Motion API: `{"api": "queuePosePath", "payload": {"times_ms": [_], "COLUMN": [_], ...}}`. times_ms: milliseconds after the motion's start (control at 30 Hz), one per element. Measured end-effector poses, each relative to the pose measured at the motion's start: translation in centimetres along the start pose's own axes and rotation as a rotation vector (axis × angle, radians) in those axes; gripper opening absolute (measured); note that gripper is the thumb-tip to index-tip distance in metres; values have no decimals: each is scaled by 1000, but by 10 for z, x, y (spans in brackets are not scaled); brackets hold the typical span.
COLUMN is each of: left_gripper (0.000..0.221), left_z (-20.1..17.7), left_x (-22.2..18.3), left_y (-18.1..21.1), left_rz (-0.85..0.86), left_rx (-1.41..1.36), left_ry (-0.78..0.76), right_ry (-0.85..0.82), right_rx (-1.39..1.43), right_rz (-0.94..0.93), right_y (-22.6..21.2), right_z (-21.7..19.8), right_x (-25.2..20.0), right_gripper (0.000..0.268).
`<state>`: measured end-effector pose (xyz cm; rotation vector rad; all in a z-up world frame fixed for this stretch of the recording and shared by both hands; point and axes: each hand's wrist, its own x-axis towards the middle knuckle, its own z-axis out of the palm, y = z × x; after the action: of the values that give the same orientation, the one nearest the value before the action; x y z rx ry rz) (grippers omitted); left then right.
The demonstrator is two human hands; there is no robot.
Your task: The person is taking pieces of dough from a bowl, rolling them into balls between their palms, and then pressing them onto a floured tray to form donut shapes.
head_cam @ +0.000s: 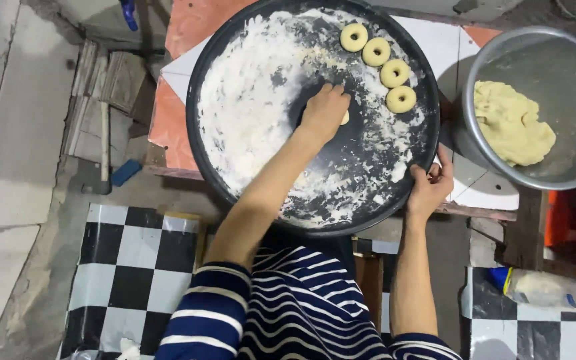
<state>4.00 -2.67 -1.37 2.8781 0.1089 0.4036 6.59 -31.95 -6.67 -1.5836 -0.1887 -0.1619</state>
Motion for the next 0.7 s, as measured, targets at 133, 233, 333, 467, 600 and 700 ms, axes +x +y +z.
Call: {"api": "queuePosePath", "payload": {"times_ms": [133, 233, 333, 467, 600, 700], "left_gripper": [20, 68, 9, 17, 33, 15], "left_z": [-30, -19, 2, 10, -35, 22], "left_x": [-37, -48, -43, -12, 25, 39], "left_y": [2, 2, 14, 12, 28, 10], "left_rz": [265, 217, 155, -43, -178, -152], "left_rx": [250, 331, 255, 54, 193, 1], "left_ry": [50, -146, 92, -196, -77, -46], "right_ry": [-16, -22, -25, -16, -13, -23], "right_rx": [-36, 7, 2, 24, 49, 48], "right_rz": [-18, 15, 40, 65, 67, 45], "right_y": [4, 15, 16, 16, 18, 9], "right_z": [-3, -10, -12, -11, -11, -6], "right_x": [1, 3, 3, 0, 3, 2], "right_gripper": [62, 65, 65, 66, 67, 66]}}
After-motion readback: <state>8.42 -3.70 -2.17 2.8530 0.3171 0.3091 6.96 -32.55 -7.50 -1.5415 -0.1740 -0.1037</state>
